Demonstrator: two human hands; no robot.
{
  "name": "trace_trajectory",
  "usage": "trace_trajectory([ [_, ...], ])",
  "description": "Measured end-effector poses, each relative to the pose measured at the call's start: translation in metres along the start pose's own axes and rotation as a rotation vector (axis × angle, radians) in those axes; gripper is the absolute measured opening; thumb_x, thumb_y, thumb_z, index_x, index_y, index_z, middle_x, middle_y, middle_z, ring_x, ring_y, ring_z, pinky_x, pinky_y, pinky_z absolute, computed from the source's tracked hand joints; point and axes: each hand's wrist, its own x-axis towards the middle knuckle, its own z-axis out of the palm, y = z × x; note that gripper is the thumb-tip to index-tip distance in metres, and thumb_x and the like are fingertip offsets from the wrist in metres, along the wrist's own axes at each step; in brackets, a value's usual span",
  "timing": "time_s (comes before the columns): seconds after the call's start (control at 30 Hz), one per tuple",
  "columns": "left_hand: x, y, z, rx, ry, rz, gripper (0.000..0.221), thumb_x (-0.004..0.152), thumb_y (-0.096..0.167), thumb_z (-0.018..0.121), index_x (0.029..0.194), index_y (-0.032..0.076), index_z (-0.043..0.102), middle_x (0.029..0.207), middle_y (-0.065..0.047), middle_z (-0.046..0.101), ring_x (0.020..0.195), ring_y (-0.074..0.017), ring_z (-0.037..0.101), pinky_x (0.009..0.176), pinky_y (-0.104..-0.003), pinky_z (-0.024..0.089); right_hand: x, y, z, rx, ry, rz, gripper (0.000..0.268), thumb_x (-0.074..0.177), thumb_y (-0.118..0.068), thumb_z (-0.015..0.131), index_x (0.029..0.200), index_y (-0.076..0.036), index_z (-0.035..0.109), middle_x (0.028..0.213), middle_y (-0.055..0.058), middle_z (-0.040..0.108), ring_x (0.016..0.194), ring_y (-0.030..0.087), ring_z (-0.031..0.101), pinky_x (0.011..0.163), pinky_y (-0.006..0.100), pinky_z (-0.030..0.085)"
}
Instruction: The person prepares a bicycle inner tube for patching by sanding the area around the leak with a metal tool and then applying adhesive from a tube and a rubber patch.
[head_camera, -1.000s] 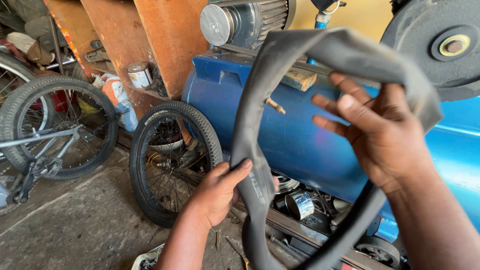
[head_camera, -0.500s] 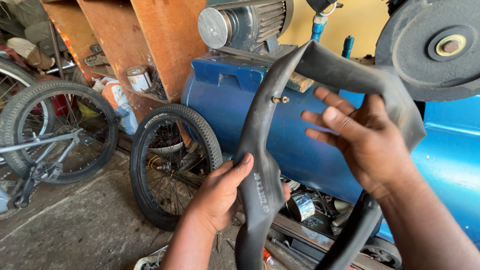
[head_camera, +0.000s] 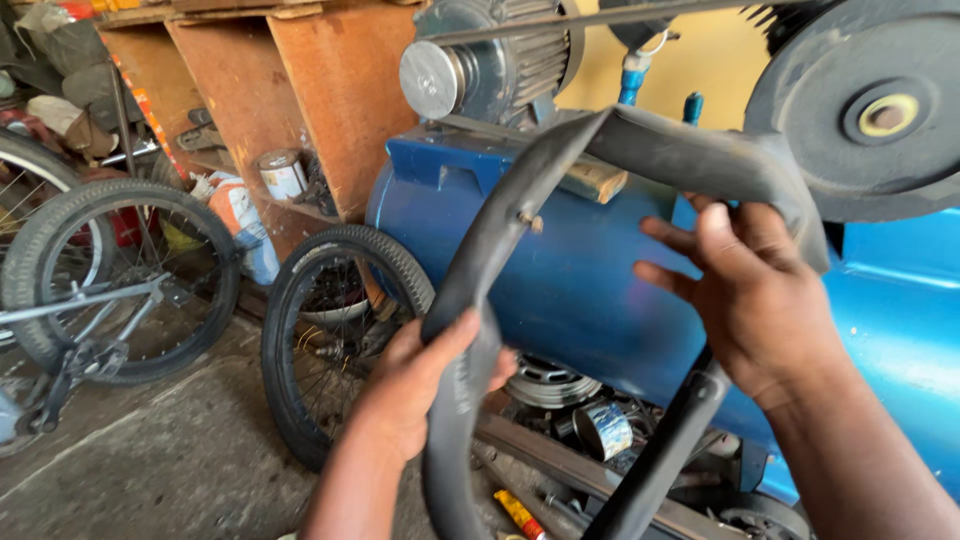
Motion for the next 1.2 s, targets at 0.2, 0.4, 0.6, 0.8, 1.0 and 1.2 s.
trace_trajectory([
  [0.2,-0.005,0.006,0.013,0.287,0.023,0.184,0.058,0.076,0.016,0.081,0.129,0.007,0.059,0.092,-0.009,0.069,0.076,-0.0181,0.072,0.070,-0.036,0.062,-0.004,-0.011,0.002,0.084,-0.096,0.024,0.051,0.099,-0.019,0.052,0.149,-0.013,0.046,0.137,0.007,0.060,0.115,0.028,0.062,0.095,0.049,0.054],
  [0.4,-0.003,0.046,0.071,0.573,-0.071,0.467,0.048,0.080,0.018,0.080,0.122,0.004,0.063,0.103,-0.005,0.074,0.089,-0.0091,0.070,0.077,-0.028,0.057,-0.013,-0.011,0.021,0.106,-0.232,0.096,0.049,0.096,-0.019,0.053,0.145,-0.012,0.047,0.143,0.008,0.061,0.117,0.026,0.065,0.094,0.047,0.053],
  [0.6,0.013,0.091,0.123,0.467,-0.214,0.566,0.014,0.092,0.011,0.066,0.100,0.000,0.072,0.090,-0.002,0.073,0.081,-0.0084,0.064,0.074,-0.029,0.056,-0.019,0.044,-0.004,-0.126,-0.248,0.238,0.049,0.095,-0.028,0.059,0.141,-0.009,0.061,0.126,0.008,0.072,0.111,0.021,0.069,0.091,0.041,0.057],
  [0.8,0.033,0.115,0.165,0.418,-0.285,0.595,0.012,0.094,0.008,0.065,0.101,0.000,0.070,0.093,-0.003,0.073,0.084,-0.0094,0.065,0.077,-0.028,0.054,-0.047,0.148,-0.068,-0.677,-0.462,0.846,0.054,0.096,-0.048,0.061,0.139,-0.014,0.063,0.110,0.007,0.073,0.095,0.018,0.065,0.076,0.034,0.056],
  [1.0,0.023,0.127,0.181,0.460,-0.353,0.697,0.016,0.095,0.007,0.063,0.108,0.000,0.071,0.099,-0.003,0.074,0.090,-0.0091,0.066,0.082,-0.028,0.054,-0.053,0.211,-0.073,-0.517,-0.407,0.800,0.047,0.098,-0.042,0.060,0.133,-0.011,0.061,0.112,0.004,0.075,0.103,0.018,0.073,0.080,0.038,0.058],
  [1.2,0.000,0.149,0.180,0.443,-0.353,0.707,0.018,0.096,0.008,0.063,0.111,0.001,0.070,0.102,-0.005,0.076,0.094,-0.0116,0.069,0.086,-0.029,0.057,-0.058,0.186,-0.024,-0.088,0.074,0.823,0.072,0.097,-0.026,0.065,0.151,-0.026,0.018,0.114,0.015,0.068,0.099,0.033,0.075,0.082,0.047,0.061],
])
